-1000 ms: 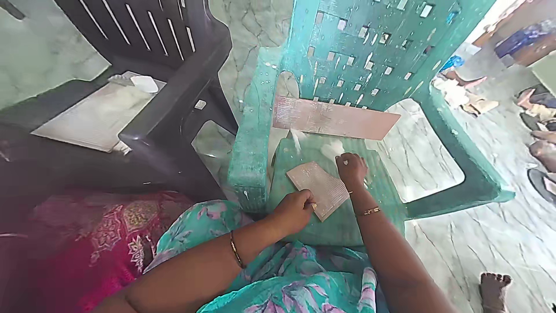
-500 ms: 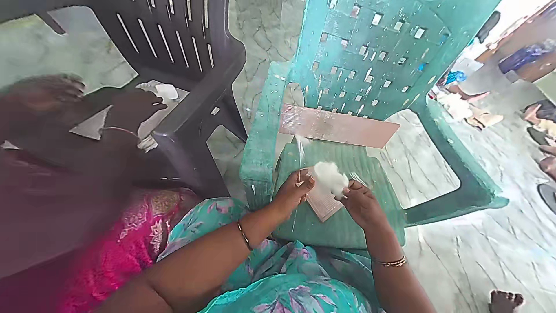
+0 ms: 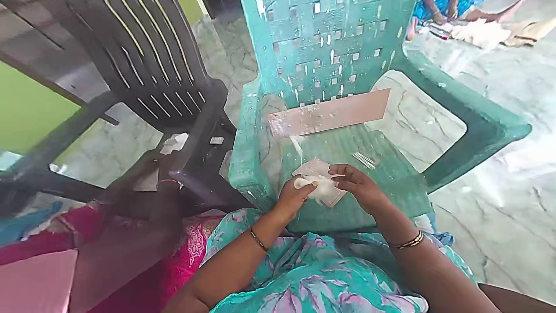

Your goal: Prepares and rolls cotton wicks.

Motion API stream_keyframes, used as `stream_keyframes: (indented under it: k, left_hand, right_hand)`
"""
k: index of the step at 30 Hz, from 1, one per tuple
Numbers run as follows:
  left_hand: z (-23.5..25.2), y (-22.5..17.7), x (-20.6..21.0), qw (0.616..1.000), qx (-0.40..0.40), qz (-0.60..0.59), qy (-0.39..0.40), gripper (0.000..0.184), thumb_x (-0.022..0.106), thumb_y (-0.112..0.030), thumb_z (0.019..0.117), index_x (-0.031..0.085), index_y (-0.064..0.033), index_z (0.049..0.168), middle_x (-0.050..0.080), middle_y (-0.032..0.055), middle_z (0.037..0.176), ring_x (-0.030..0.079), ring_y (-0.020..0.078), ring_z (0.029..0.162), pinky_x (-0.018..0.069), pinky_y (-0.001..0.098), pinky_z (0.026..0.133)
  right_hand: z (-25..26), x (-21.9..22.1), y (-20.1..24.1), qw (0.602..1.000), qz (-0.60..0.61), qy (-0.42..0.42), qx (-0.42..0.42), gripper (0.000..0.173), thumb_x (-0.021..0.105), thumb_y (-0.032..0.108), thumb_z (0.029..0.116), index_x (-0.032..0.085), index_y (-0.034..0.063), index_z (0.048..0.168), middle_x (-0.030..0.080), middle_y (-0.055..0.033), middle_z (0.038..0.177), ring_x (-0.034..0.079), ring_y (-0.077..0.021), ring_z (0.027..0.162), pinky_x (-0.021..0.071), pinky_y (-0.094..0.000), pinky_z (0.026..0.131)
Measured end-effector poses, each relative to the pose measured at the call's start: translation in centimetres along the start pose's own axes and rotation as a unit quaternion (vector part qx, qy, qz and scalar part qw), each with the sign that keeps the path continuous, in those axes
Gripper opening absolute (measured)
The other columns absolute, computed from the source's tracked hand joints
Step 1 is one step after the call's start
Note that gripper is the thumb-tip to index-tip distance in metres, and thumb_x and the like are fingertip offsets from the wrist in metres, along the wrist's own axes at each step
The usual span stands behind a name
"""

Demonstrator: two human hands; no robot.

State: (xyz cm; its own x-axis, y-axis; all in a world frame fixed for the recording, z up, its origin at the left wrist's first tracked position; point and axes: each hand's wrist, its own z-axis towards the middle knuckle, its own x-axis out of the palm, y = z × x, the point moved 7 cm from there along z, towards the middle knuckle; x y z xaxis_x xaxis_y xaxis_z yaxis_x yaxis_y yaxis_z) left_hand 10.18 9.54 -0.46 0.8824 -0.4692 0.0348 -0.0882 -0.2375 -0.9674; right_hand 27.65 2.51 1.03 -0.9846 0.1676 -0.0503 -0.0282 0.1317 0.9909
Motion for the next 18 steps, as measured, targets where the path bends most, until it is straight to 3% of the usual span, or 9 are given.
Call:
stream_keyframes:
  k: [3, 6, 8, 12, 16, 18]
  left_hand:
    - [0.2, -1.7, 1.5, 0.997, 0.04, 0.058, 0.009, 0.029, 0.074, -0.008, 0.0933, 0.064, 0.002, 0.119, 0.069, 0.0102, 0.104, 0.067, 0.0118, 0.09, 0.057, 0.0287, 0.079]
    - [1.4, -3.0, 3.3, 0.992, 0.063, 0.111, 0.019, 0.028, 0.076, -0.009, 0.0916, 0.066, 0.0013, 0.115, 0.07, 0.0101, 0.103, 0.068, 0.0131, 0.094, 0.0573, 0.0311, 0.084]
    - [2.5, -3.6, 4.3, 0.986, 0.068, 0.149, 0.02, 0.026, 0.076, -0.009, 0.0916, 0.067, 0.001, 0.114, 0.071, 0.0106, 0.103, 0.068, 0.0143, 0.096, 0.057, 0.0343, 0.089]
    - [5.7, -5.7, 5.6, 0.966, 0.097, 0.239, -0.018, 0.025, 0.074, -0.011, 0.0936, 0.067, 0.0016, 0.114, 0.069, 0.013, 0.102, 0.065, 0.0168, 0.091, 0.0544, 0.0371, 0.083]
    - [11.3, -6.9, 6.0, 0.944, 0.109, 0.296, -0.095, 0.039, 0.07, -0.018, 0.0982, 0.061, 0.005, 0.128, 0.065, 0.0264, 0.121, 0.063, 0.0364, 0.115, 0.0495, 0.0561, 0.1]
    - [14.3, -6.4, 5.7, 0.935, 0.092, 0.327, -0.1, 0.054, 0.075, -0.019, 0.0941, 0.054, 0.0017, 0.139, 0.057, 0.0303, 0.135, 0.056, 0.0426, 0.126, 0.0462, 0.0596, 0.104]
  right_hand:
    - [-0.2, -0.1, 1.2, 0.999, -0.005, -0.006, -0.038, 0.037, 0.07, 0.01, 0.0948, 0.061, 0.0055, 0.131, 0.067, -0.0076, 0.121, 0.066, -0.0132, 0.101, 0.0559, -0.0325, 0.089]
    - [0.1, -1.8, 1.2, 0.992, -0.057, -0.086, -0.067, 0.018, 0.072, 0.009, 0.0944, 0.07, 0.004, 0.112, 0.071, -0.0059, 0.094, 0.066, -0.0109, 0.081, 0.0561, -0.0314, 0.077]
    - [0.0, -3.6, 1.0, 0.983, -0.08, -0.15, -0.063, 0.01, 0.072, 0.009, 0.0951, 0.073, 0.0051, 0.104, 0.071, -0.0054, 0.088, 0.065, -0.0113, 0.075, 0.0557, -0.0332, 0.074]
    - [-0.3, -8.0, 1.0, 0.958, -0.045, -0.278, -0.052, 0.013, 0.068, 0.011, 0.0982, 0.074, 0.0055, 0.109, 0.072, -0.0085, 0.093, 0.064, -0.0163, 0.076, 0.0539, -0.039, 0.074]
    - [0.8, -10.5, -0.6, 0.945, 0.053, -0.32, -0.04, 0.018, 0.064, 0.011, 0.1011, 0.072, 0.0052, 0.116, 0.072, -0.0098, 0.102, 0.066, -0.0167, 0.086, 0.0533, -0.0376, 0.08]
    - [1.4, -10.7, -1.4, 0.944, 0.091, -0.315, -0.035, 0.019, 0.064, 0.008, 0.1004, 0.069, 0.0034, 0.118, 0.072, -0.0107, 0.104, 0.066, -0.0166, 0.088, 0.054, -0.0361, 0.08]
